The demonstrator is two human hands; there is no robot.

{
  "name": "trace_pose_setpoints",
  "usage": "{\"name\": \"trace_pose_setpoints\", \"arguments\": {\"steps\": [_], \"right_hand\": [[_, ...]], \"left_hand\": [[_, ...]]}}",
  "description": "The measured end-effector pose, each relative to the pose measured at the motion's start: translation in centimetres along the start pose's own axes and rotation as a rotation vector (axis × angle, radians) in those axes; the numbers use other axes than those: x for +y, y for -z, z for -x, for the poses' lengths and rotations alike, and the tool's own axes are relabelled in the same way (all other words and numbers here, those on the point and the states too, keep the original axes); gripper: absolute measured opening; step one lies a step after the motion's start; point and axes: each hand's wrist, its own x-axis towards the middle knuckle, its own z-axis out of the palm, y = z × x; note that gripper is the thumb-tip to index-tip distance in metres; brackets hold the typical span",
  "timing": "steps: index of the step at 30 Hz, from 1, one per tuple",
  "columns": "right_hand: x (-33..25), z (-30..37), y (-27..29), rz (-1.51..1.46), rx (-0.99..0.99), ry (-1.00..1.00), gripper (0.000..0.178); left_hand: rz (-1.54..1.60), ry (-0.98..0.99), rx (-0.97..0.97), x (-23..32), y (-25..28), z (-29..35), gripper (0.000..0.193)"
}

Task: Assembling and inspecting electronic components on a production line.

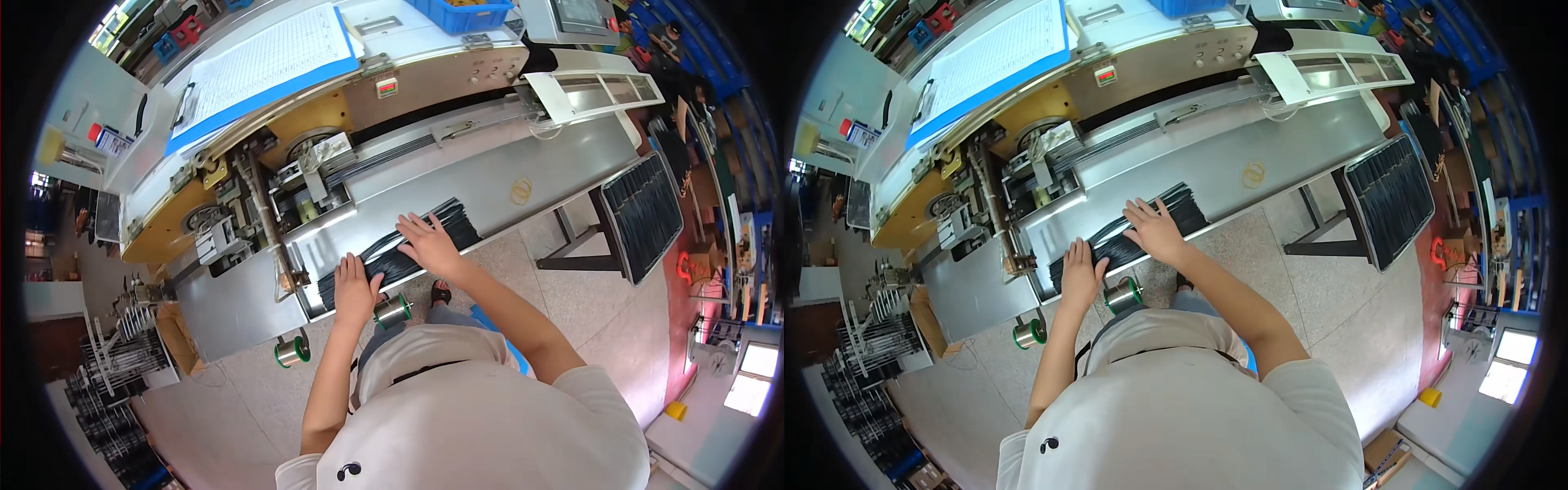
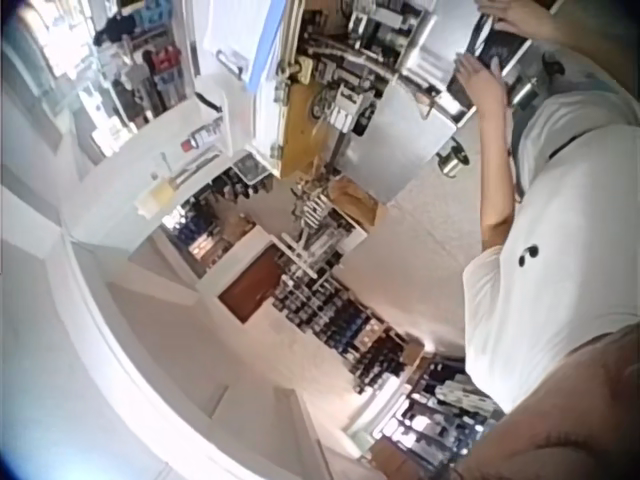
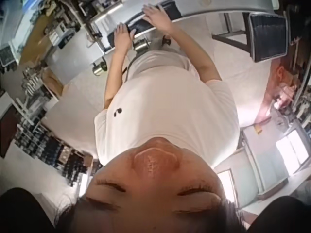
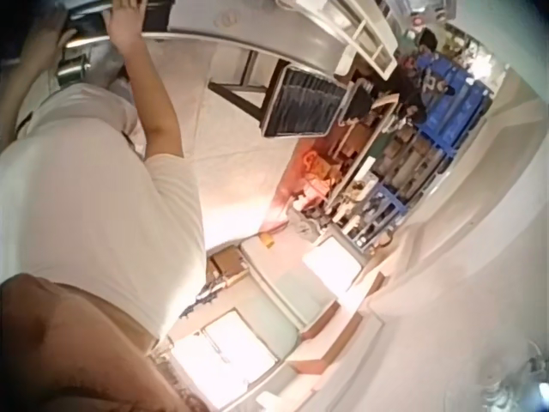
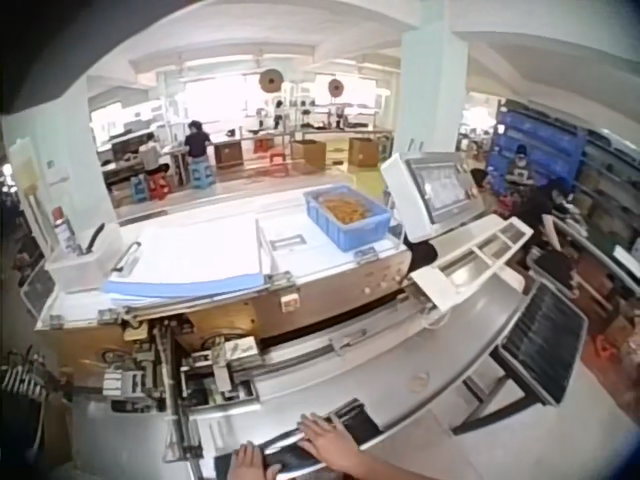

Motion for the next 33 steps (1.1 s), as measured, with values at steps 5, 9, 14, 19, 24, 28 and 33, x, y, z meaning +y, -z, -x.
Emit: {"name": "trace_pose_setpoints", "arguments": {"steps": [5, 9, 14, 19, 24, 28, 33], "right_hand": [[-1.4, 2.1, 0.4, 0.036, 0.002, -0.056, 0.043], [-1.3, 2.2, 0.5, 0.004, 0.02, -0.046, 0.044], [0.0, 1.6, 1.5, -0.23, 0.135, -0.112, 0.036], [7.5, 0.8, 2.7, -0.798, 0.374, -0.603, 0.04], [11.9, 1.1, 4.3, -1.234, 0.303, -0.897, 0.037], [12.2, 1.1, 3.9, -1.265, 0.153, -0.799, 0.035], [13.1, 1.5, 3.2, -1.162, 0.14, -0.786, 0.032]], "left_hand": [[0.059, -0.024, 0.059, 0.1, -0.6, 2.0, 0.061], [-0.003, 0.0, 0.07, 0.6, -0.3, 1.6, 0.057], [-0.04, 0.024, 0.109, 1.0, 0.2, 0.6, 0.053], [-0.051, 0.072, 0.098, 1.3, 0.5, -0.8, 0.047], [0.038, 0.107, 0.169, 1.5, 0.6, -2.1, 0.039], [0.087, 0.096, 0.195, 2.1, 0.2, -2.7, 0.037], [0.054, 0.17, 0.117, 3.9, -0.3, -3.0, 0.036]]}}
